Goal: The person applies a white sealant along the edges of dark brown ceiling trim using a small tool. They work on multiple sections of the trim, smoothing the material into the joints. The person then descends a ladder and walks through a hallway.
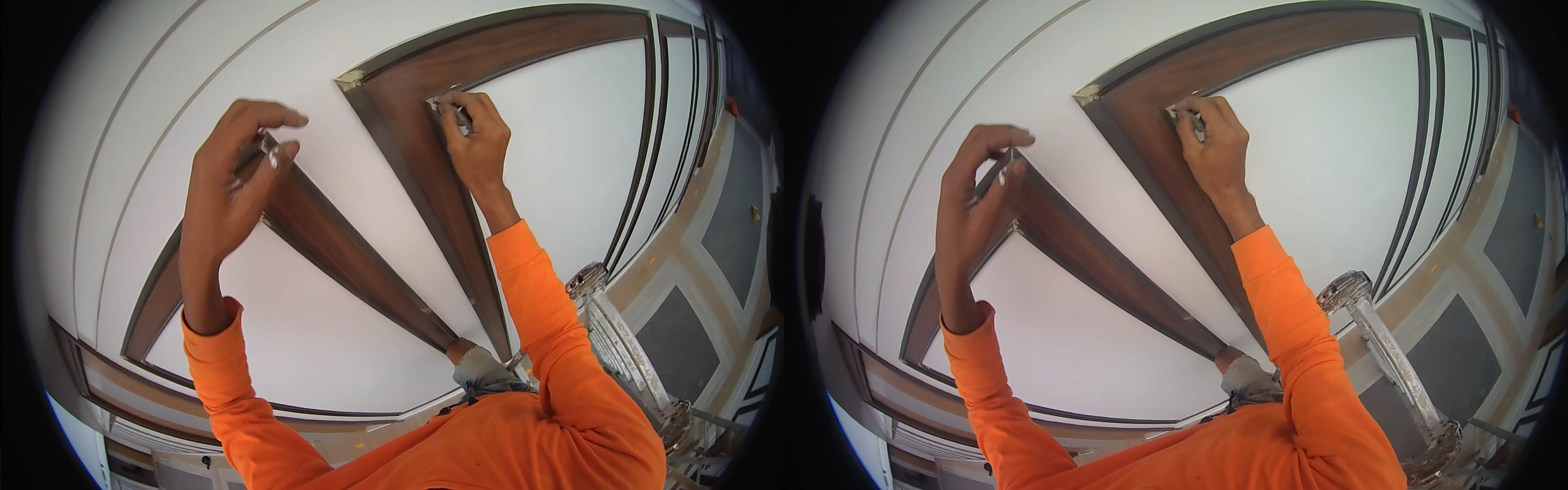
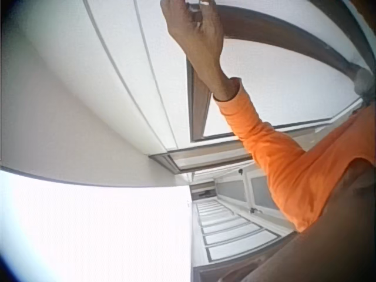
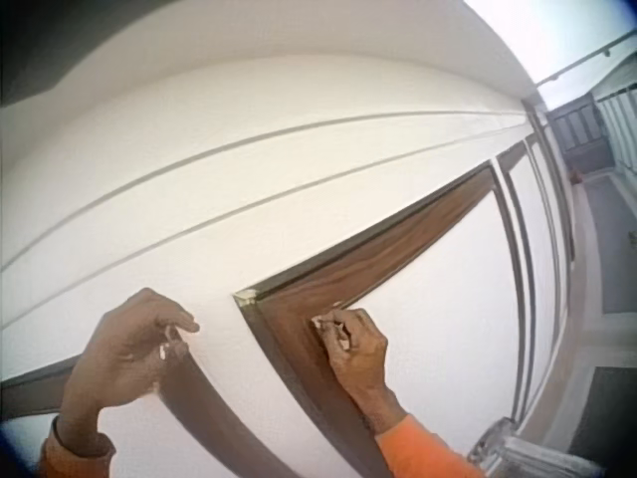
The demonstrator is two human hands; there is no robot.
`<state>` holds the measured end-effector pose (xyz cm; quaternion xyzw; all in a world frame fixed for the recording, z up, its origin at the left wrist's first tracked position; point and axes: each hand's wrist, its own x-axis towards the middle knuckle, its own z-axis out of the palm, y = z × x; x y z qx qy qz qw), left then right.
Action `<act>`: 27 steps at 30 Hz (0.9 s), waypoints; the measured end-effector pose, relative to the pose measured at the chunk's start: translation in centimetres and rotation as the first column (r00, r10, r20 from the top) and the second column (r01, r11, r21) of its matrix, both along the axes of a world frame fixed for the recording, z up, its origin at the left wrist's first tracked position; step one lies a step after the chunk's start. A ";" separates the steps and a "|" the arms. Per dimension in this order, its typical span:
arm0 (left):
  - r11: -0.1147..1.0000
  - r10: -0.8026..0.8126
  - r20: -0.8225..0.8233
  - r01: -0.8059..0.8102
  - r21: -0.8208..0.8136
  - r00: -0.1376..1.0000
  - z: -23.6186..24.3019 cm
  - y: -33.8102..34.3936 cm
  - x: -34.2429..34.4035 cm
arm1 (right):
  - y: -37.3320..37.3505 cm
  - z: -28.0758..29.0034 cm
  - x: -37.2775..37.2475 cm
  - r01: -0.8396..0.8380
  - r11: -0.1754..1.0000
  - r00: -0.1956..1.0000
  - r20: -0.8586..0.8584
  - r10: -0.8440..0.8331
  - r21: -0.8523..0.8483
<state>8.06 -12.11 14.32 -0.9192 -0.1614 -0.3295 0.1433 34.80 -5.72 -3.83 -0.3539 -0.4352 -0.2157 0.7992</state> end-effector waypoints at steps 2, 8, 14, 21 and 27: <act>0.996 -0.007 -0.056 0.012 0.083 0.998 0.8 1.4 2.1 | 0.3 -0.1 1.4 0.040 0.999 0.992 -0.117 -0.038 0.012; 0.936 -0.049 -0.116 0.086 0.340 0.992 0.9 8.0 8.1 | 0.7 -0.4 1.9 0.029 1.000 0.996 -0.082 -0.030 -0.007; 0.756 0.003 -0.040 0.024 0.654 0.999 -1.6 11.6 12.1 | 1.0 -0.7 2.5 0.018 1.000 0.995 -0.099 -0.018 0.001; 0.721 -0.047 -0.018 0.046 0.692 0.999 -2.0 12.6 12.5 | 1.2 -1.2 1.8 0.010 0.999 0.996 -0.085 -0.007 0.030; 0.724 -0.033 -0.009 0.030 0.689 0.999 -2.0 12.8 12.5 | 1.6 -1.0 2.2 0.001 0.999 0.995 -0.100 0.002 0.034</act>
